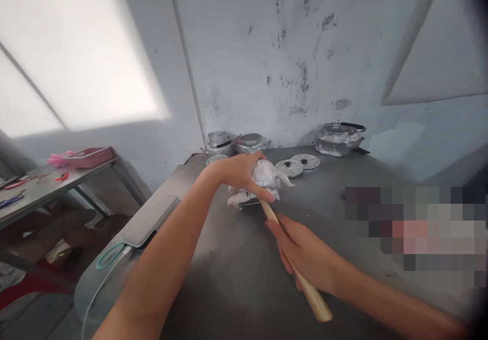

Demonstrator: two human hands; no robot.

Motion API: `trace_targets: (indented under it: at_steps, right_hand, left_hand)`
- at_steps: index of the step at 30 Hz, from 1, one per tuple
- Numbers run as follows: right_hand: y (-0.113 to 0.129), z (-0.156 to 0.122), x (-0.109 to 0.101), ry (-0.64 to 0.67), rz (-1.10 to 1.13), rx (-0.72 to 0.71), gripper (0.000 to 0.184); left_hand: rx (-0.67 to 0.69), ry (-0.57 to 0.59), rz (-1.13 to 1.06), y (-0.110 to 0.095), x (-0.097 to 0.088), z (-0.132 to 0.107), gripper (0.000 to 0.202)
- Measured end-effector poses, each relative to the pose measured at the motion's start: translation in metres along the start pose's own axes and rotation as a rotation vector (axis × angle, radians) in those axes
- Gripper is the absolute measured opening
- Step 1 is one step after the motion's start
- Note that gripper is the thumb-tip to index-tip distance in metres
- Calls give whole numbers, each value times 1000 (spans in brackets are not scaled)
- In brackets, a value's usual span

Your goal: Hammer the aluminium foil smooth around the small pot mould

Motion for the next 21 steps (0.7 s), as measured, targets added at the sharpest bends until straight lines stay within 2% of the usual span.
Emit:
trace_targets:
  at_steps: [6, 9, 13, 18, 21]
  right_hand:
    - [-7, -2, 2, 54, -44, 120, 34]
    - [-5, -2, 0, 30, -6, 112, 34]
    - [2, -2, -1, -8, 24, 29, 35]
    - [-10, -3, 4, 64, -29, 121, 33]
    - [-9, -3, 4, 68, -30, 88, 34]
  left_hand:
    - [-2, 2, 0, 2, 1, 1, 117]
    - [-2, -3, 7, 2, 1, 0, 118]
    - [1, 6, 4, 2, 1, 0, 119]
    - [-3, 19, -11, 3, 2, 1, 120]
    - [-6, 15, -13, 3, 2, 1, 119]
Point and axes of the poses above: each hand's wrist, its own z-axis towards the middle knuckle, its own x-axis out of the palm, y = z × x, the point moved 9 cm from there along z, towards the middle knuckle, and after that the axes turned 9 degrees about z, right-handed, at the moved point
